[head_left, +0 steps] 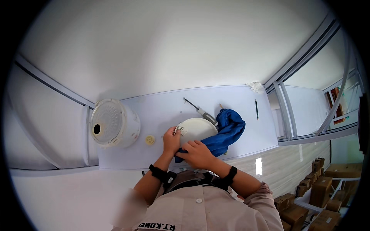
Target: The person assembles a white circular light fixture by attaching a curved plastic piece and securing it with screws. They use a screwdriver to tighten the screws and a blue cloth to wipe the fixture.
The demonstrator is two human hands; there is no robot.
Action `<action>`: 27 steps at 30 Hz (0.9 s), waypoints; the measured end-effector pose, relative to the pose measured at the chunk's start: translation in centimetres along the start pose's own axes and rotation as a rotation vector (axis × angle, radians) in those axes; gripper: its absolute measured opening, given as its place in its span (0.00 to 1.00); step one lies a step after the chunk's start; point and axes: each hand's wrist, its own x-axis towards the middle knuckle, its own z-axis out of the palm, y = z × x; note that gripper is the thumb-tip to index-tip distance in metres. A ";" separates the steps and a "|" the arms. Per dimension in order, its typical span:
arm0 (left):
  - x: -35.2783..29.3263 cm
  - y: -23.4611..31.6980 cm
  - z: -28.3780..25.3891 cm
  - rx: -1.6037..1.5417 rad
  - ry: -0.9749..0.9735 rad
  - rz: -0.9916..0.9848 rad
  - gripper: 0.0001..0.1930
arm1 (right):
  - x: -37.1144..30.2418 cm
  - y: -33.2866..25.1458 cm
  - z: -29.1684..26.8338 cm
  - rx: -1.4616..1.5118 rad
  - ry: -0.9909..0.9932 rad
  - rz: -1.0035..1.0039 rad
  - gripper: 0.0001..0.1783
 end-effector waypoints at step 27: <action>1.0 -3.0 -1.2 -0.168 0.001 -0.047 0.19 | -1.9 8.2 -6.1 -0.068 0.756 0.691 0.10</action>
